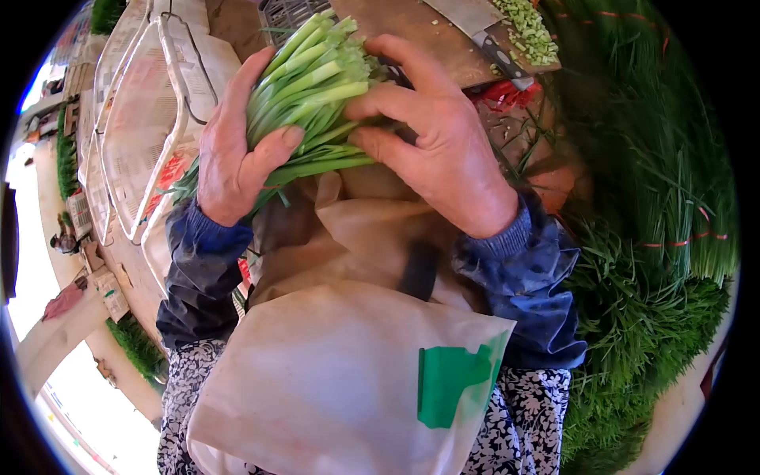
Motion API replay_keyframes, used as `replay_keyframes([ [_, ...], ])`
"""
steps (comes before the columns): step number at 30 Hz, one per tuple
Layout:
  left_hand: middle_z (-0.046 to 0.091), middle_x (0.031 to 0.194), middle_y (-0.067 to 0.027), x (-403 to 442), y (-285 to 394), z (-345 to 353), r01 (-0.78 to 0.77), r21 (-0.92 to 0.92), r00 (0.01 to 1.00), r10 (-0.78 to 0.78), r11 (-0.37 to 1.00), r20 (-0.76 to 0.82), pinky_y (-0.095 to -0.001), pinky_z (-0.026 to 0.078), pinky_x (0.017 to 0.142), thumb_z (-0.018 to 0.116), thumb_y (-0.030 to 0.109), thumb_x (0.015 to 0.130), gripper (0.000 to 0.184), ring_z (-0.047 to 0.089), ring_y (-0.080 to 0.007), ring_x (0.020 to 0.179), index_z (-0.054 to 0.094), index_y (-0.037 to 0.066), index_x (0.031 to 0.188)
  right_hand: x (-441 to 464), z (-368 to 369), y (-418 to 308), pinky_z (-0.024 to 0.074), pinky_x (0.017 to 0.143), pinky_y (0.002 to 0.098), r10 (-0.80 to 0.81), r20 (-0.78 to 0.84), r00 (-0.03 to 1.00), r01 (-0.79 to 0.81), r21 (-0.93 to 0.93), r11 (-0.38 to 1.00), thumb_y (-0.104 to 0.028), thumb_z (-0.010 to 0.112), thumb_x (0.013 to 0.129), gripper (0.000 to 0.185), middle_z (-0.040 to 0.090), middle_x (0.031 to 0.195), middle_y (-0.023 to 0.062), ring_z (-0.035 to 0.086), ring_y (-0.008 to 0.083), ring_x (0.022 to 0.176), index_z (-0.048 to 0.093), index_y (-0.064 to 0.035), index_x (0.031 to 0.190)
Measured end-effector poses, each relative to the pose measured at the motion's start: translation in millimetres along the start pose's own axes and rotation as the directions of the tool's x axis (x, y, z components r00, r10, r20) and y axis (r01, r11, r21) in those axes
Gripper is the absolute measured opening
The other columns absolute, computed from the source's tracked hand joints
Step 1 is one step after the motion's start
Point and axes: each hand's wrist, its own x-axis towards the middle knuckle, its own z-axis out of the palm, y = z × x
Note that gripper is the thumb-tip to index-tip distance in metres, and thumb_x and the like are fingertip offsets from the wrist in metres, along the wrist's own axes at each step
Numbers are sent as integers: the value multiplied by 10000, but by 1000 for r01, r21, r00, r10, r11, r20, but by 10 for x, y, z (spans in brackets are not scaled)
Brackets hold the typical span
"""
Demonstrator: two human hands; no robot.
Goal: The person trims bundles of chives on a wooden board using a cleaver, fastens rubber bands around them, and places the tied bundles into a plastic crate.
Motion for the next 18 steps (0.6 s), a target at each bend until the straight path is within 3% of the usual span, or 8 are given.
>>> replay_keyframes([
  [2, 615, 1205, -223, 0, -9, -13, 2, 2, 1000, -2, 1000, 9, -383, 456, 954, 640, 418, 832, 753, 611, -313, 1105, 400, -5, 1407, 14, 48, 23, 391, 1033, 374, -80, -41, 996, 78, -57, 995, -4, 737, 725, 251, 482, 1383, 199, 489, 321, 1264, 708, -36, 972],
  [9, 620, 1216, -189, 48, -9, -53, 115, -119, 990, -104, 986, 91, -359, 452, 966, 643, 462, 828, 794, 602, -264, 1119, 379, 2, 1419, 12, 156, 73, 416, 1006, 372, -132, -97, 987, 129, -35, 991, 34, 714, 739, 244, 490, 1359, 204, 500, 335, 1248, 680, -34, 971],
  [12, 605, 1242, -184, 51, 8, -55, 120, -155, 990, -107, 981, 90, -361, 442, 982, 645, 466, 822, 812, 590, -259, 1140, 364, 8, 1430, 70, 119, 35, 427, 992, 362, -194, -115, 974, 183, -104, 978, 63, 692, 751, 240, 508, 1335, 201, 518, 326, 1226, 657, -34, 968],
  [14, 596, 1258, -182, 50, 19, -60, 129, -197, 990, -116, 972, 78, -364, 436, 991, 645, 464, 820, 817, 583, -256, 1150, 357, 11, 1435, 105, -18, 66, 459, 940, 349, -274, -95, 957, 242, -264, 934, 95, 658, 757, 229, 538, 1281, 198, 556, 321, 1151, 638, -15, 957],
  [15, 582, 1273, -180, 55, 19, -72, 95, -175, 992, -80, 980, 94, -362, 424, 1005, 648, 440, 819, 811, 571, -254, 1165, 351, 9, 1438, 103, -101, 86, 459, 940, 349, -273, -97, 957, 241, -259, 936, 95, 658, 757, 229, 538, 1281, 198, 556, 321, 1151, 638, -15, 957],
  [16, 569, 1288, -179, 64, 13, -69, 58, -158, 993, -41, 986, 108, -361, 411, 1020, 652, 415, 818, 805, 559, -252, 1180, 345, 8, 1441, 95, -195, 110, 463, 935, 363, -248, -29, 968, 233, -248, 940, 27, 703, 764, 350, 545, 1255, 197, 568, 336, 1119, 595, -13, 1095],
  [17, 569, 1288, -179, 64, -12, -75, 62, -147, 992, -45, 987, 116, -361, 411, 1020, 652, 415, 818, 805, 559, -252, 1180, 345, 8, 1441, 79, -184, 76, 467, 925, 366, -223, -19, 975, 213, -225, 951, 0, 697, 778, 307, 548, 1238, 195, 572, 338, 1098, 603, -13, 1070],
  [18, 562, 1291, -173, 60, -60, -64, -40, -116, 997, 47, 992, 58, -354, 399, 1030, 654, 383, 821, 788, 549, -251, 1189, 346, 2, 1438, 62, -173, 42, 471, 916, 370, -198, -9, 980, 193, -202, 960, -27, 691, 792, 266, 552, 1220, 194, 577, 340, 1078, 611, -13, 1046],
])
